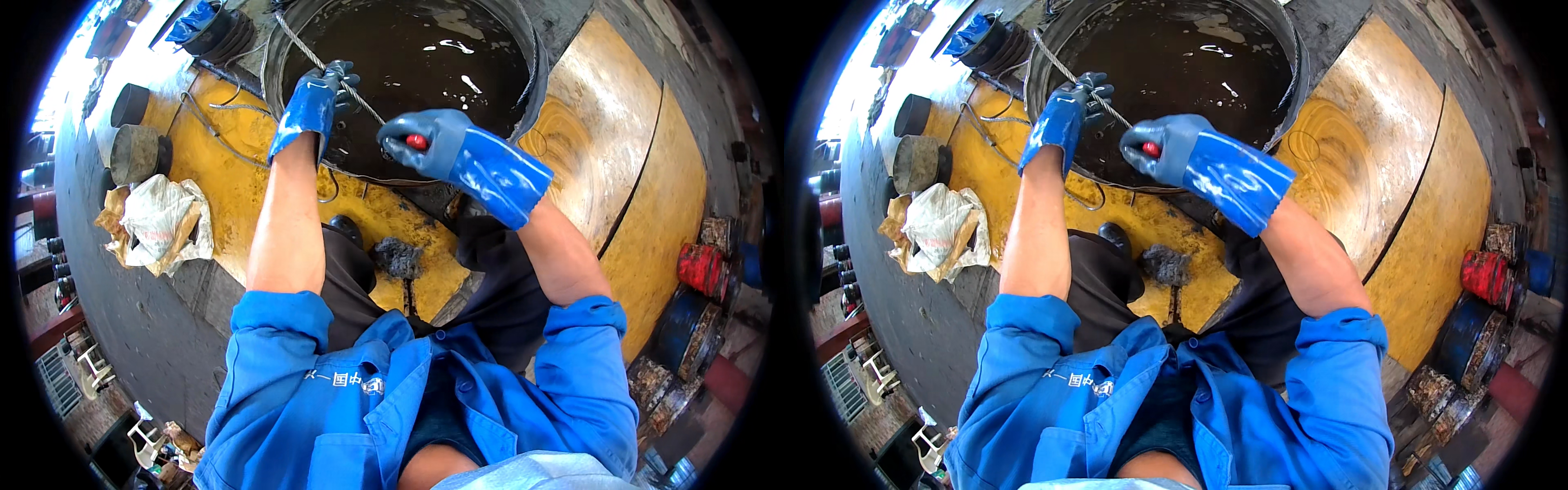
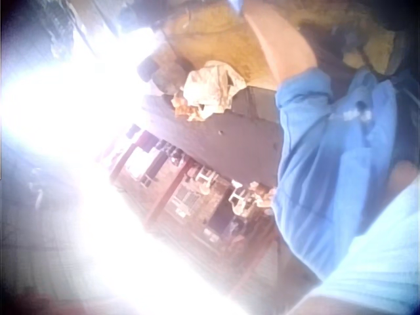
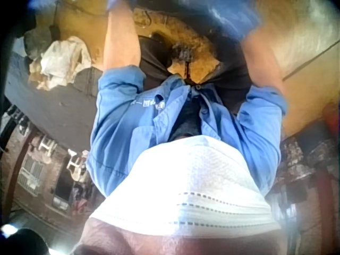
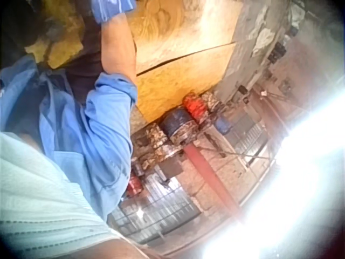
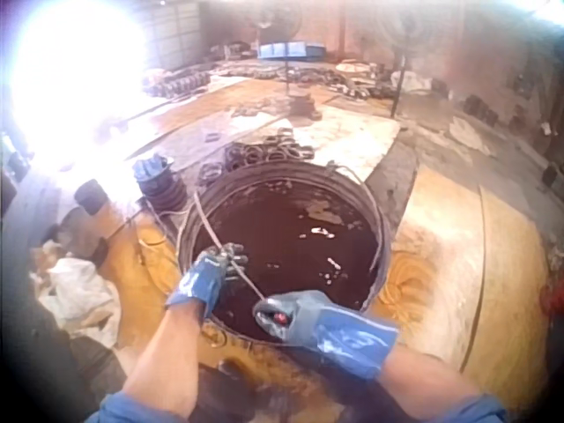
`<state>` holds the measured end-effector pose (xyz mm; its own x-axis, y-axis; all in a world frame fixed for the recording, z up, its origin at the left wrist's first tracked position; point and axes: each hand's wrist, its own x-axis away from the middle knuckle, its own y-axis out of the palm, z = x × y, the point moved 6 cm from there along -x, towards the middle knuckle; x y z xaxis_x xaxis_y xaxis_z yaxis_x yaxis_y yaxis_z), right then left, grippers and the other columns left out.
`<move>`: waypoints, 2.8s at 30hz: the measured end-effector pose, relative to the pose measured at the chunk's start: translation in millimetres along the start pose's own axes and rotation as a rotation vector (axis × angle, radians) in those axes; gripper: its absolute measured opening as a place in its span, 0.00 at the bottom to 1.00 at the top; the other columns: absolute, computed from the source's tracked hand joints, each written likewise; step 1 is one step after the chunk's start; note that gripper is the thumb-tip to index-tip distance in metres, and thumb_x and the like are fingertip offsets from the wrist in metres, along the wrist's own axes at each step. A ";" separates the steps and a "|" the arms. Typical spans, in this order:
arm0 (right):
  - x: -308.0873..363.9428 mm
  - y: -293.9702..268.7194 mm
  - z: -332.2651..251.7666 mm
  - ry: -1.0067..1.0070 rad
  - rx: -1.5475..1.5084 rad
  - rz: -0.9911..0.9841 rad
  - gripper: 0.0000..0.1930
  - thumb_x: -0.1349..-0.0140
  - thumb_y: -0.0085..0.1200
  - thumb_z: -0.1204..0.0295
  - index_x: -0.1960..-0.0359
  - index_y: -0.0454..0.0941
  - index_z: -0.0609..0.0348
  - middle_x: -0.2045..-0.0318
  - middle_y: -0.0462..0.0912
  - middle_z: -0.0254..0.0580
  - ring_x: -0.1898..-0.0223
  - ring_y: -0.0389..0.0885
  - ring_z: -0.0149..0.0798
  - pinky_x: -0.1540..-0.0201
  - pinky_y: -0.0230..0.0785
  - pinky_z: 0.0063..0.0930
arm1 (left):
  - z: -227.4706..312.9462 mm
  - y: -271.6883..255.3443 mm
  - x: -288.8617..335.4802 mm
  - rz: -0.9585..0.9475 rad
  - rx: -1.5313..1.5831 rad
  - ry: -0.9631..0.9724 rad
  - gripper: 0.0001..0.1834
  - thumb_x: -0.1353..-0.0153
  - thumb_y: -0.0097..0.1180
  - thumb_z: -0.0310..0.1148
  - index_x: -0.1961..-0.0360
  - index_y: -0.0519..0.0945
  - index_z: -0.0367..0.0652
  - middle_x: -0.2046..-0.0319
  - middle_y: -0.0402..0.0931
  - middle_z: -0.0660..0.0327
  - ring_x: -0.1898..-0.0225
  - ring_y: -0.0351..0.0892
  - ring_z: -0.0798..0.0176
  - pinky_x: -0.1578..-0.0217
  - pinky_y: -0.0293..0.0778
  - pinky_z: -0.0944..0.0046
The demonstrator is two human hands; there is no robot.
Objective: The person cleans a metal ring using a brush inside a bucket of liquid, rotating the ring to reach all sides.
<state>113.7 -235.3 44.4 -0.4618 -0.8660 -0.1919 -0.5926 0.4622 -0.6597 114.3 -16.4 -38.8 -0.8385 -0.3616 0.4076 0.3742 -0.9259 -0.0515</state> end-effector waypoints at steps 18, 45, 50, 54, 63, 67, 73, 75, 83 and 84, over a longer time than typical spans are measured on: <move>33.0 -24.2 54.2 0.303 0.104 -0.470 0.12 0.35 0.56 0.56 0.54 0.84 0.39 0.61 0.87 0.40 0.59 0.86 0.45 0.53 0.77 0.37 | 5.2 -10.6 -11.6 0.021 0.500 -0.095 0.22 0.23 0.36 0.39 0.39 0.75 0.41 0.41 0.78 0.52 0.44 0.79 0.49 0.38 0.71 0.50; 35.2 -82.7 134.9 0.599 -0.283 -0.002 0.13 0.32 0.59 0.62 0.52 0.85 0.54 0.62 0.89 0.36 0.60 0.85 0.27 0.62 0.79 0.23 | -26.5 -91.2 -55.4 0.332 1.063 0.106 0.10 0.30 0.51 0.33 0.64 0.81 0.41 0.81 0.75 0.67 0.82 0.70 0.68 0.73 0.75 0.62; 37.5 -90.3 154.8 0.554 -0.017 0.113 0.12 0.35 0.61 0.65 0.52 0.85 0.51 0.62 0.89 0.36 0.60 0.86 0.31 0.55 0.78 0.27 | -29.7 -114.8 -67.1 0.225 0.957 0.122 0.09 0.30 0.51 0.36 0.60 0.83 0.49 0.66 0.86 0.69 0.79 0.75 0.74 0.70 0.78 0.60; 42.9 -98.3 148.4 0.432 0.353 0.197 0.12 0.37 0.61 0.64 0.52 0.85 0.45 0.58 0.87 0.38 0.57 0.86 0.42 0.51 0.78 0.34 | -15.4 -93.6 -49.8 0.364 0.976 0.080 0.06 0.30 0.53 0.32 0.60 0.82 0.45 0.73 0.83 0.67 0.82 0.73 0.74 0.76 0.75 0.65; 33.8 -68.6 127.2 0.498 0.382 -0.041 0.12 0.37 0.58 0.60 0.54 0.85 0.42 0.57 0.87 0.40 0.56 0.85 0.47 0.51 0.77 0.38 | -16.0 -92.4 -42.7 0.417 1.062 0.175 0.07 0.32 0.57 0.32 0.69 0.82 0.46 0.78 0.80 0.68 0.82 0.70 0.72 0.77 0.72 0.67; 24.7 -49.0 99.7 0.468 0.129 -0.035 0.14 0.37 0.58 0.57 0.55 0.85 0.48 0.61 0.88 0.42 0.59 0.86 0.43 0.51 0.77 0.35 | -36.0 -124.0 -66.2 0.347 1.045 0.224 0.11 0.28 0.49 0.38 0.57 0.82 0.48 0.61 0.86 0.66 0.80 0.71 0.73 0.73 0.74 0.60; 21.1 -30.4 65.8 0.396 -0.125 -0.067 0.12 0.35 0.59 0.64 0.53 0.85 0.52 0.61 0.88 0.38 0.60 0.85 0.34 0.52 0.77 0.30 | -31.4 -116.9 -57.7 0.325 1.050 0.239 0.10 0.28 0.49 0.38 0.57 0.81 0.47 0.60 0.85 0.66 0.81 0.71 0.72 0.73 0.73 0.60; 23.5 -32.8 78.5 0.449 -0.129 -0.086 0.12 0.34 0.59 0.64 0.54 0.85 0.52 0.61 0.88 0.38 0.61 0.84 0.33 0.53 0.77 0.30 | -28.1 -112.2 -55.7 0.305 1.067 0.237 0.10 0.28 0.49 0.38 0.57 0.81 0.47 0.60 0.85 0.66 0.80 0.71 0.72 0.73 0.73 0.60; 29.5 -59.1 140.4 0.573 0.190 -0.083 0.13 0.35 0.57 0.58 0.51 0.84 0.40 0.56 0.87 0.41 0.54 0.85 0.46 0.48 0.76 0.38 | -14.2 -101.2 -48.8 0.297 1.040 0.269 0.11 0.29 0.51 0.38 0.61 0.81 0.45 0.67 0.84 0.67 0.82 0.69 0.74 0.77 0.71 0.63; 30.3 -64.4 143.8 0.605 0.289 -0.079 0.13 0.35 0.56 0.57 0.51 0.84 0.38 0.55 0.86 0.41 0.53 0.84 0.48 0.48 0.76 0.39 | -13.7 -101.0 -49.4 0.294 1.041 0.269 0.11 0.29 0.51 0.38 0.61 0.81 0.45 0.67 0.84 0.67 0.82 0.69 0.74 0.77 0.71 0.63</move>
<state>232.8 -318.7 -23.5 -0.7624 -0.5966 0.2505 -0.4782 0.2588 -0.8392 112.5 93.5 -66.3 -0.6738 -0.6805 0.2881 0.6163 -0.3023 0.7272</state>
